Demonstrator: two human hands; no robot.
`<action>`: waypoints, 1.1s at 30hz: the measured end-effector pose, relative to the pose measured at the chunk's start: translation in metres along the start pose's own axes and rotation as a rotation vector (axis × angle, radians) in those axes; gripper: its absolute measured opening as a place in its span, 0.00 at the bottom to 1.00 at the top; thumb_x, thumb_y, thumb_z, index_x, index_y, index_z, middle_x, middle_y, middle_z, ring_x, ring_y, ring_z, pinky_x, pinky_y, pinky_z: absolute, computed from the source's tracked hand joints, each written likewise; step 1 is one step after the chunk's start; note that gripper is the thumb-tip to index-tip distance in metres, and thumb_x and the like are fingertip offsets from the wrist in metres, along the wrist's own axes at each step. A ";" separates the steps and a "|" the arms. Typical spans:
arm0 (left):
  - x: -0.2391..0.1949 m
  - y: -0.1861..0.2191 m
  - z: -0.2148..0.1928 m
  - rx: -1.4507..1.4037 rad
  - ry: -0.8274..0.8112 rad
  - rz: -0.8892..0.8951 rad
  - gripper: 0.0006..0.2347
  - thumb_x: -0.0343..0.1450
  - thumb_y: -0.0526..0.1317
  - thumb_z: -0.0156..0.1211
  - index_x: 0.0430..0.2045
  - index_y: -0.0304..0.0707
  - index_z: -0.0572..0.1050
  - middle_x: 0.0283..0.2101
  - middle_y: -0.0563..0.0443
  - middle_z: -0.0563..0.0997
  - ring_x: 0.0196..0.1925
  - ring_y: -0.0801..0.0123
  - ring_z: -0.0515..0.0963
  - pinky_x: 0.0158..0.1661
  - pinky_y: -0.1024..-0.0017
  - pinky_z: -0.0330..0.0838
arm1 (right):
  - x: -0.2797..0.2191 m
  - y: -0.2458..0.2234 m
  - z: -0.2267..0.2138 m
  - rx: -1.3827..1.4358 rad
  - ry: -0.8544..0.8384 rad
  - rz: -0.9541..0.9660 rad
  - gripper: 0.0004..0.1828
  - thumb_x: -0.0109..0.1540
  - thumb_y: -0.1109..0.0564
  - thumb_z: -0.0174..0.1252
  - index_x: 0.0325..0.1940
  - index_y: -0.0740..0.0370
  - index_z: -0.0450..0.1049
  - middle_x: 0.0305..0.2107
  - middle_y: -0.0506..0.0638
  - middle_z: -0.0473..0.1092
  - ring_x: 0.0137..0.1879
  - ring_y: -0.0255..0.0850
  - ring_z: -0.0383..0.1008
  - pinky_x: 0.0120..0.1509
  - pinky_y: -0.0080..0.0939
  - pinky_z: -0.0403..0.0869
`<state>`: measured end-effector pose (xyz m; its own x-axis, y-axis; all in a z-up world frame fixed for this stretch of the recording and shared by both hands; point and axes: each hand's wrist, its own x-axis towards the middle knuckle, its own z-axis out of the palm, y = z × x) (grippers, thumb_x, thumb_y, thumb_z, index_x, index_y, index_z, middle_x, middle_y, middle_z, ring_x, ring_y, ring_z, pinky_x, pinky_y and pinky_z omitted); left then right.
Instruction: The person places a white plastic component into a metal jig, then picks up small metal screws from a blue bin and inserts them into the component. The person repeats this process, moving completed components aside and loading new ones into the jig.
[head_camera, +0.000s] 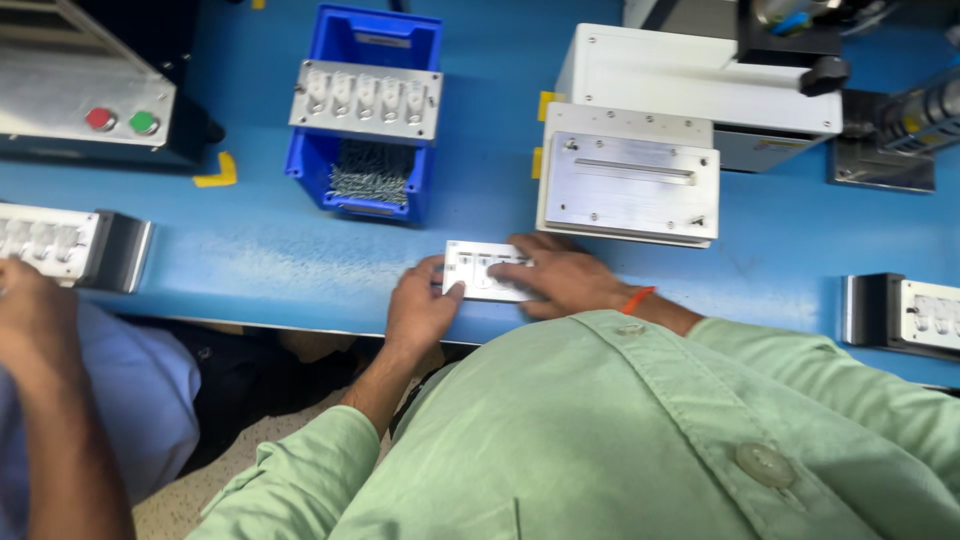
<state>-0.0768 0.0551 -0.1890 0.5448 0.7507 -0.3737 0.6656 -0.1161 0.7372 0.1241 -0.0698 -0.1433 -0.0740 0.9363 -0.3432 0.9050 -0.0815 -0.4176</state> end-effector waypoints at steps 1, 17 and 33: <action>-0.003 0.006 0.005 -0.097 -0.066 0.009 0.20 0.67 0.41 0.65 0.54 0.42 0.75 0.46 0.46 0.80 0.46 0.62 0.80 0.49 0.64 0.76 | -0.014 0.013 -0.004 0.022 -0.076 0.102 0.38 0.58 0.53 0.61 0.72 0.36 0.62 0.68 0.60 0.57 0.65 0.55 0.65 0.67 0.55 0.70; -0.030 0.086 0.038 -0.186 -0.232 -0.023 0.14 0.70 0.42 0.60 0.50 0.42 0.78 0.44 0.51 0.84 0.44 0.69 0.81 0.44 0.69 0.76 | -0.264 0.299 -0.032 -0.495 -0.266 1.004 0.41 0.61 0.54 0.62 0.75 0.26 0.57 0.79 0.48 0.43 0.80 0.52 0.50 0.80 0.58 0.58; -0.045 0.098 0.039 -0.319 -0.219 -0.111 0.14 0.72 0.38 0.58 0.51 0.38 0.77 0.43 0.51 0.81 0.43 0.70 0.80 0.45 0.70 0.75 | -0.396 0.318 0.003 -0.480 -0.428 0.963 0.58 0.50 0.35 0.77 0.77 0.49 0.55 0.61 0.46 0.72 0.67 0.37 0.75 0.83 0.52 0.60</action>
<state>-0.0167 -0.0156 -0.1217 0.5975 0.5868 -0.5464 0.5534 0.1914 0.8106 0.4396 -0.4671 -0.1428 0.6795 0.3576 -0.6406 0.7231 -0.4737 0.5027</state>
